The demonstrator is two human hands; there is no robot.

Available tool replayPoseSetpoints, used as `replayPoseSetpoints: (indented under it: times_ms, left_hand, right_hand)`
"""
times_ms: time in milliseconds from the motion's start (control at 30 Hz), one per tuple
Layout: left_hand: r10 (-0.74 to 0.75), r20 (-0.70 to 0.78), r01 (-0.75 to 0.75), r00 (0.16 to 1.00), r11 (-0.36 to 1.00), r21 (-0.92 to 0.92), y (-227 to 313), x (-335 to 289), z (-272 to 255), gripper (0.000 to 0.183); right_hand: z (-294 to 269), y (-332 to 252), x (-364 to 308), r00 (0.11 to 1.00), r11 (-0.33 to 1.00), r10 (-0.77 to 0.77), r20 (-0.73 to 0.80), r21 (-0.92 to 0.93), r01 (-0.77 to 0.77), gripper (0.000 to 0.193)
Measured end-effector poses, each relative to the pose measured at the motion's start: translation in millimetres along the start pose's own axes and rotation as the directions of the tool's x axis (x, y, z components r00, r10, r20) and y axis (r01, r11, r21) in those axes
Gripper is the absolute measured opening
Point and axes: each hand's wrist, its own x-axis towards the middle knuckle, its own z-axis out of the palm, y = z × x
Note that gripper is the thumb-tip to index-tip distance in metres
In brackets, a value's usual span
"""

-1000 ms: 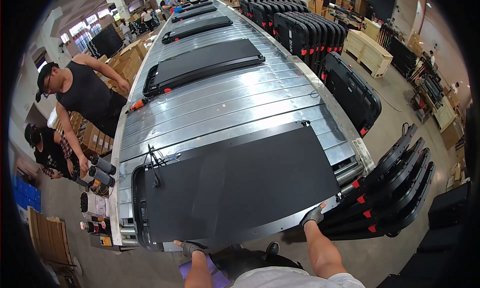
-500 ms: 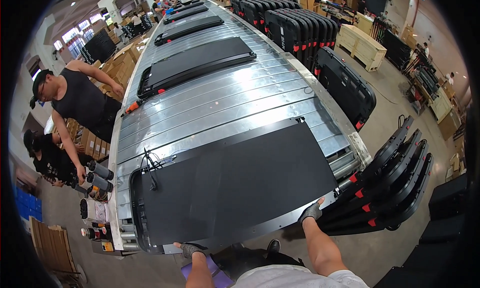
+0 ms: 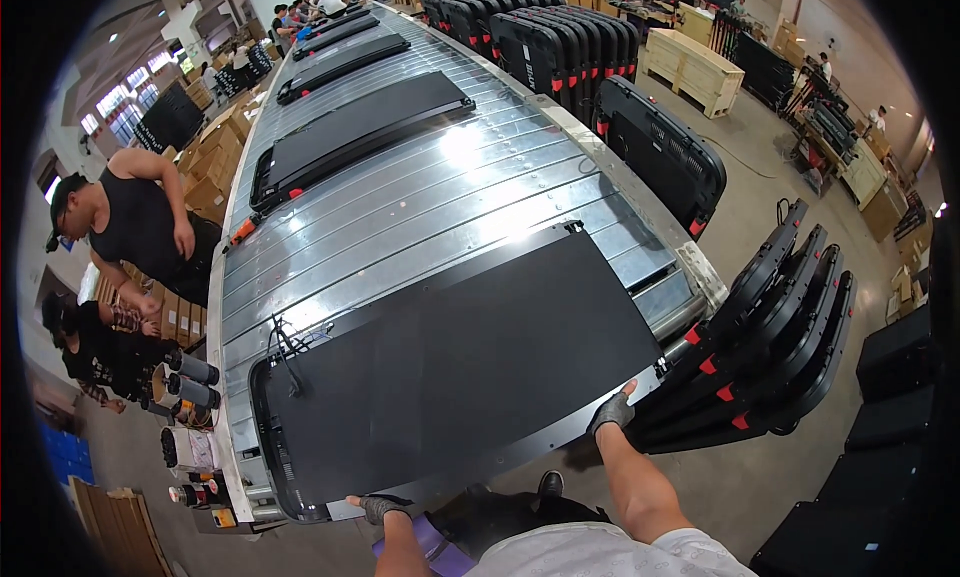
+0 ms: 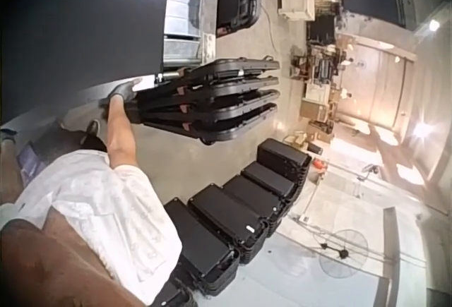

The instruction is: Move treadmill bases from the assembly line conveyor to a storage stack.

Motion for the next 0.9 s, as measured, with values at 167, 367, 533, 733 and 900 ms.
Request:
replayPoseSetpoints:
  times_ms: [167, 367, 533, 733, 900]
  left_hand:
    - [-0.010, 0.034, 0.010, 0.999, 1.000, -0.001, -1, 8, 1, 0.100]
    - [-0.022, 0.009, 0.022, 1.000, 1.000, -0.013, 0, 15, 4, 0.099]
    - [-0.011, -0.043, 0.014, 0.999, 0.997, 0.074, 6, 8, -2, 0.102]
    - [-0.030, -0.062, 0.036, 0.998, 0.993, 0.112, 3, 20, -2, 0.102]
    - [-0.040, -0.074, 0.047, 0.996, 0.994, 0.102, -3, 29, -1, 0.102]
  right_hand:
    - [6, 4, 4, 0.999, 1.000, -0.020, -0.049, -0.012, 0.019, 0.097]
    - [3, 5, 5, 0.999, 0.997, -0.021, 0.030, 0.075, 0.018, 0.100]
    - [1, 2, -3, 0.996, 0.998, -0.006, 0.092, 0.056, 0.001, 0.102]
    - [0, 7, 7, 0.985, 0.995, 0.029, 0.172, 0.085, -0.044, 0.101]
    - [1, 5, 4, 0.985, 0.997, 0.032, 0.167, 0.063, -0.043, 0.101]
